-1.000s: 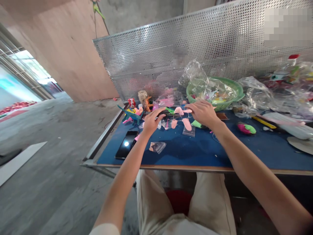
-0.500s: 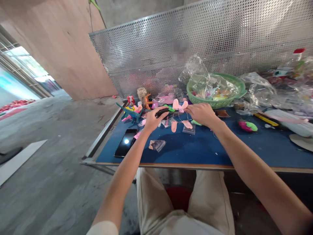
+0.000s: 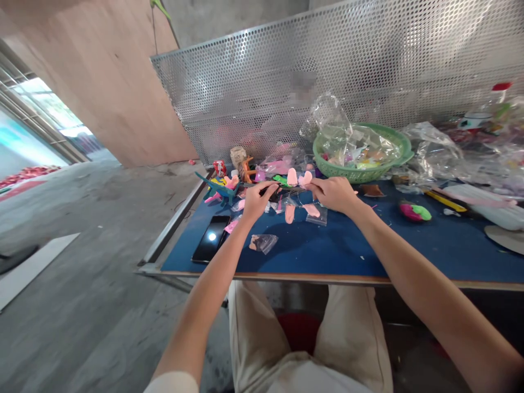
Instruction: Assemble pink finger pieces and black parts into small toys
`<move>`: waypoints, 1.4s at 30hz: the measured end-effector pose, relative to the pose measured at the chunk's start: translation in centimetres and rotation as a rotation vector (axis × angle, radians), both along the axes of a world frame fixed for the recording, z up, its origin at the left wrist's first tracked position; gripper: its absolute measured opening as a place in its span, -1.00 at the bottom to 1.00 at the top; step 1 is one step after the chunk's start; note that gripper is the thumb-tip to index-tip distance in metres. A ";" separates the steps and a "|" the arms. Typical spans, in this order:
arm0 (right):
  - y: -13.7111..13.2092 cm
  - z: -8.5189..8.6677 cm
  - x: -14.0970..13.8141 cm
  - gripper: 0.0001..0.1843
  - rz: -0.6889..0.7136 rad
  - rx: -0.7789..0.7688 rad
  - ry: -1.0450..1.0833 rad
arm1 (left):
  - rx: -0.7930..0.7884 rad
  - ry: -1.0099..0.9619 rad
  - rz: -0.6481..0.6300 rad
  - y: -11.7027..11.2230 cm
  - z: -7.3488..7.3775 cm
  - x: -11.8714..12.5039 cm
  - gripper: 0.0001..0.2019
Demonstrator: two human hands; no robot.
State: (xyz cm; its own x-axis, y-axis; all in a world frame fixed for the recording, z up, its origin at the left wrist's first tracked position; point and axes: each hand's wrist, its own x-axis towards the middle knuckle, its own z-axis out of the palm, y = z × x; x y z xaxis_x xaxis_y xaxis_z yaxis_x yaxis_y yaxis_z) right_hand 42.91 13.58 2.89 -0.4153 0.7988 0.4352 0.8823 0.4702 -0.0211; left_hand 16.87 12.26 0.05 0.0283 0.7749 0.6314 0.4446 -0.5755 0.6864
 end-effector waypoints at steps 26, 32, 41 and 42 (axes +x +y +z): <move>0.0 -0.5 -0.4 -0.49 0.002 0.007 0.005 | 0.235 0.277 0.035 -0.5 0.3 -0.1 -0.79; 0.0 -0.7 -0.6 -0.49 0.025 -0.014 0.006 | 0.226 0.239 0.036 -0.5 0.1 -0.2 -0.80; 0.4 -0.3 0.2 -0.52 -0.008 -0.047 0.056 | 0.083 0.159 0.043 -0.3 0.3 -0.8 -0.72; 0.4 -0.3 0.2 -0.52 -0.009 -0.057 0.049 | 0.084 0.168 0.056 -0.3 0.3 -0.9 -0.72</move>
